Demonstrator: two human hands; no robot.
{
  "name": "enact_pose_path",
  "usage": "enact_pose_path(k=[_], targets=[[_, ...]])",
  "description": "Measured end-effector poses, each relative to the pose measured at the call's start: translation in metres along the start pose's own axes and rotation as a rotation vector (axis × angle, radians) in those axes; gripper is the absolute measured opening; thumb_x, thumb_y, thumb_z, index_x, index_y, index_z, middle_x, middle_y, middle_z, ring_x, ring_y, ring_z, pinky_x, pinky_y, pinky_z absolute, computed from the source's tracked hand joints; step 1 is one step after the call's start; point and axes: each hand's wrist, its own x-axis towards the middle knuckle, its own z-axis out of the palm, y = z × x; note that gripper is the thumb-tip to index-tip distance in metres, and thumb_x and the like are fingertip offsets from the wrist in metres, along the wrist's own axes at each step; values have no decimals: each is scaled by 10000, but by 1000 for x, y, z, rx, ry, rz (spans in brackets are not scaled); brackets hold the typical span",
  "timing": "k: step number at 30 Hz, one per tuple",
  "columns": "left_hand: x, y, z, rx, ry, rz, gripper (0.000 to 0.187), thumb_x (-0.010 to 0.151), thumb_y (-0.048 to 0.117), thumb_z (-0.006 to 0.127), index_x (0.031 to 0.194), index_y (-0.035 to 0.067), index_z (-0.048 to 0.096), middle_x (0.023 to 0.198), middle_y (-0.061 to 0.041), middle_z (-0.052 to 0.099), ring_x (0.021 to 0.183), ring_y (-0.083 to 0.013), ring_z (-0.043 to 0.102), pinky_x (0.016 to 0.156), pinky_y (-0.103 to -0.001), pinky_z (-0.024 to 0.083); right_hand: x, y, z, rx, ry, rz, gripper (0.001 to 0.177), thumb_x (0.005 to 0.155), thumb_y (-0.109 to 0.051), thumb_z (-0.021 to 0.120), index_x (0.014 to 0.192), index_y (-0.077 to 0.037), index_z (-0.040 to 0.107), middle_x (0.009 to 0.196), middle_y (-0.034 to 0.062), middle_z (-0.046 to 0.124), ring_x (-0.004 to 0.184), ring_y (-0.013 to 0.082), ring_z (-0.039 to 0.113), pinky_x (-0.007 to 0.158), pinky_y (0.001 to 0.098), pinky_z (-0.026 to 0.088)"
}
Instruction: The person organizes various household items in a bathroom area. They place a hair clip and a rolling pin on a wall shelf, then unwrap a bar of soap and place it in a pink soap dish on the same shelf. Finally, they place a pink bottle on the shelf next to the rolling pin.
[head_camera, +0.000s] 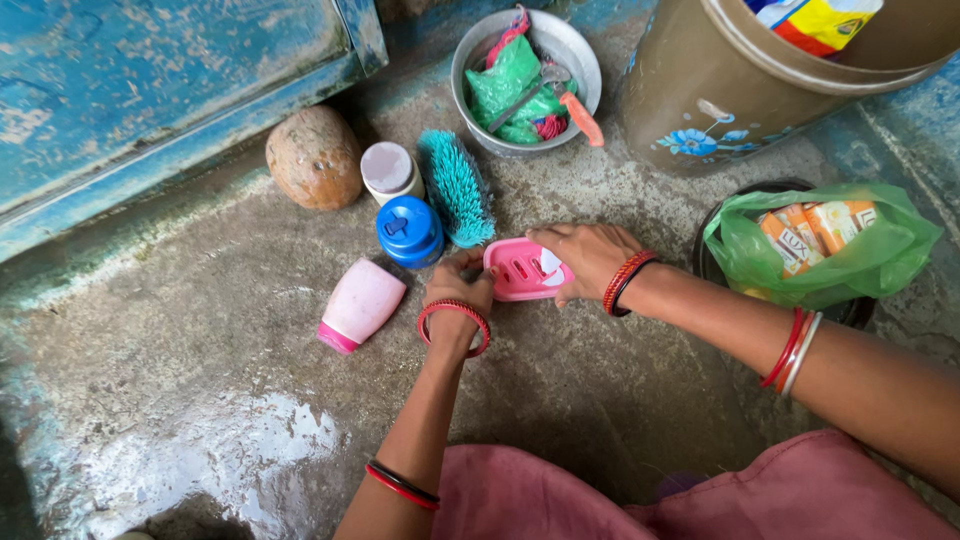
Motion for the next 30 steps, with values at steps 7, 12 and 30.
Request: enact_pose_path(k=[7, 12, 30], targets=[[2, -10, 6, 32, -9, 24, 325, 832, 255, 761, 1151, 193, 770, 1091, -75, 787, 1017, -257, 753, 903, -373, 557, -8, -6, 7, -40, 26, 30, 985, 665, -273, 914, 1499, -129, 409, 1587, 32, 419, 1221, 314, 617, 1003, 443, 520], [5, -19, 5, -12, -33, 133, 316, 840, 242, 751, 1138, 140, 767, 1082, -83, 797, 1016, -255, 776, 905, -366, 574, -7, -7, 6, -92, -21, -7, 1108, 652, -254, 915, 1576, -103, 322, 1605, 90, 327, 1313, 313, 532, 1054, 432, 471], [-35, 112, -81, 140, 248, 545, 368, 834, 278, 791, 1171, 139, 744, 1142, -185, 701, 1054, -368, 671, 921, -452, 527, -13, -15, -123, -36, 214, -302, 400, 827, -284, 800, 1173, -95, 733, 1145, 139, 737, 1039, 351, 704, 1253, 590, 235]])
